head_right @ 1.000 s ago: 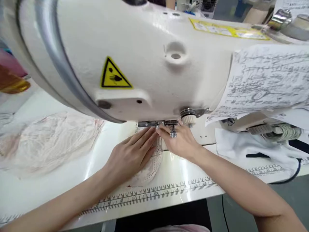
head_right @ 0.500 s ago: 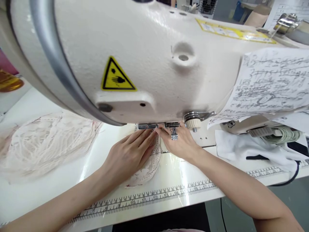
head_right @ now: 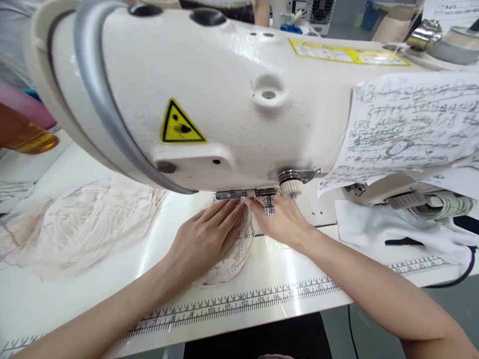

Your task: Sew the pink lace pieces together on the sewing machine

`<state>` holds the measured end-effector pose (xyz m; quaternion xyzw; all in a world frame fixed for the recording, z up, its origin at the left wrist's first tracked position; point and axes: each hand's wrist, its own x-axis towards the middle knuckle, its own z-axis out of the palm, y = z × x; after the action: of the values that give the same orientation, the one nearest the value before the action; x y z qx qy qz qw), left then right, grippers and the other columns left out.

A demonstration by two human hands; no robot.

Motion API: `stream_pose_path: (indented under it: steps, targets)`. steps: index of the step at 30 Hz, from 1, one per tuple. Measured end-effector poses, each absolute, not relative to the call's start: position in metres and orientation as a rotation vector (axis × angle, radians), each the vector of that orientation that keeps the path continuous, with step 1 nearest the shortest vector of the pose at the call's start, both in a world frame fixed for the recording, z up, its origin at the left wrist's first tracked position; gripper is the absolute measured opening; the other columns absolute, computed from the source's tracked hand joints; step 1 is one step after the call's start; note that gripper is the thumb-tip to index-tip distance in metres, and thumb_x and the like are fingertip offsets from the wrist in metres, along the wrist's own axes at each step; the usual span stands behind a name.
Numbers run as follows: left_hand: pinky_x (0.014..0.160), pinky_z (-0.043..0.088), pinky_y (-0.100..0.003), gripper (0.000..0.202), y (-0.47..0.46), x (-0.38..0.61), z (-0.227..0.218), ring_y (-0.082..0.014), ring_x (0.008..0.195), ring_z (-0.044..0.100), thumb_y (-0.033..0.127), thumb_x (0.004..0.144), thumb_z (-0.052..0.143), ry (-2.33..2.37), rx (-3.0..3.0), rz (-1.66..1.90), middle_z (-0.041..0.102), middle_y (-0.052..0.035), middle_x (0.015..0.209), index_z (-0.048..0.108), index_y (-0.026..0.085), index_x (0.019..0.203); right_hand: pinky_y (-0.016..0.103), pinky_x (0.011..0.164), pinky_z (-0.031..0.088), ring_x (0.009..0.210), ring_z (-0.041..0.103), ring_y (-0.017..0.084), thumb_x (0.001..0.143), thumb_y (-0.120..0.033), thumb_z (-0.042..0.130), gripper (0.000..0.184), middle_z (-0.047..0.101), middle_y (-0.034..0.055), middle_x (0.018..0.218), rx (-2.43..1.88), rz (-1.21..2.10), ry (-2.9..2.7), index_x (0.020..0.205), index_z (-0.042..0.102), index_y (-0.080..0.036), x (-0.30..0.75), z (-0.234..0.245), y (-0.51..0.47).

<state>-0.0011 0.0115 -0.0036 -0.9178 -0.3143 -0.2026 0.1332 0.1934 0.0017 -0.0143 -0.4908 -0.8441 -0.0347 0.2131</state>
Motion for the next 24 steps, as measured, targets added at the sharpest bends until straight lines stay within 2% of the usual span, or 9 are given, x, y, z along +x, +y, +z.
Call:
stream_pose_path:
  steps: [5,8,10,13,15,17,20,22,24]
  targets:
    - [0.082,0.055,-0.039,0.028,0.007,-0.006,0.017,-0.0266,0.105,0.063,0.024,0.092,0.053,-0.861,-2.707,-0.608,0.067,-0.0119,0.116,0.063,0.009,0.114,0.032,0.062,0.043,0.079,0.062,0.018,0.085,-0.006,0.039,0.037,0.069,0.0046,0.102,-1.244,-0.254,-2.393,0.113,0.058,-0.020,0.201,-0.007,0.002]
    - [0.063,0.051,-0.035,0.034,-0.003,-0.023,0.031,-0.0226,0.083,0.064,0.043,0.091,0.054,-0.607,-2.835,-0.626,0.072,-0.0074,0.102,0.068,0.013,0.100,0.031,0.067,0.042,0.067,0.056,0.012,0.079,-0.001,0.039,0.033,0.068,0.0007,0.095,-0.984,-0.100,-2.436,0.098,0.060,-0.019,0.206,-0.006,0.006]
    - [0.054,0.046,-0.032,0.042,-0.014,-0.037,0.032,-0.0201,0.076,0.062,0.052,0.089,0.053,-0.344,-2.862,-0.591,0.072,-0.0065,0.096,0.068,0.014,0.096,0.030,0.071,0.042,0.075,0.056,0.012,0.076,0.001,0.039,0.030,0.066,-0.0011,0.090,-0.828,0.116,-2.438,0.087,0.059,-0.019,0.208,-0.007,0.009]
    - [0.054,0.044,-0.030,0.016,-0.031,-0.055,0.027,-0.0187,0.082,0.062,0.022,0.090,0.056,-0.270,-2.833,-0.504,0.070,-0.0064,0.100,0.066,0.013,0.099,0.031,0.079,0.041,0.088,0.055,0.014,0.074,0.001,0.041,0.028,0.063,-0.0015,0.086,-0.749,0.370,-2.462,0.081,0.058,-0.020,0.209,-0.007,0.012]
    - [0.058,0.047,-0.028,0.021,-0.038,-0.059,0.026,-0.0191,0.090,0.063,0.006,0.089,0.048,-0.478,-2.873,-0.504,0.069,-0.0083,0.104,0.063,0.012,0.103,0.034,0.084,0.040,0.090,0.054,0.014,0.072,0.000,0.045,0.027,0.062,-0.0018,0.088,-0.753,0.467,-2.484,0.083,0.059,-0.021,0.209,-0.006,0.013]
    - [0.053,0.047,-0.024,0.023,-0.039,-0.057,0.031,-0.0172,0.085,0.065,0.006,0.091,0.043,-0.793,-2.899,-0.547,0.069,-0.0096,0.104,0.059,0.011,0.106,0.036,0.086,0.040,0.090,0.054,0.015,0.073,-0.004,0.050,0.022,0.062,-0.0011,0.092,-0.752,0.536,-2.478,0.084,0.060,-0.021,0.210,-0.004,0.013]
    - [0.042,0.040,-0.024,0.017,-0.028,-0.048,0.041,-0.0126,0.059,0.060,0.019,0.096,0.042,-1.024,-2.972,-0.550,0.068,-0.0052,0.087,0.057,0.013,0.100,0.037,0.085,0.042,0.090,0.056,0.016,0.081,-0.015,0.057,0.009,0.064,0.0004,0.092,-0.733,0.588,-2.437,0.081,0.062,-0.021,0.210,-0.001,0.014]
    - [0.048,0.044,-0.026,0.018,-0.015,-0.039,0.043,-0.0144,0.060,0.059,0.027,0.096,0.045,-0.889,-3.063,-0.499,0.065,-0.0039,0.080,0.057,0.014,0.095,0.036,0.085,0.043,0.089,0.057,0.015,0.084,-0.018,0.057,0.010,0.064,0.0001,0.090,-0.707,0.600,-2.419,0.079,0.064,-0.022,0.211,0.000,0.015]
    - [0.056,0.047,-0.029,0.017,-0.002,-0.031,0.038,-0.0172,0.067,0.060,0.026,0.094,0.048,-0.689,-3.071,-0.469,0.063,-0.0044,0.078,0.059,0.013,0.095,0.035,0.084,0.045,0.088,0.057,0.014,0.084,-0.017,0.057,0.011,0.064,-0.0004,0.089,-0.687,0.616,-2.413,0.079,0.065,-0.022,0.211,0.000,0.016]
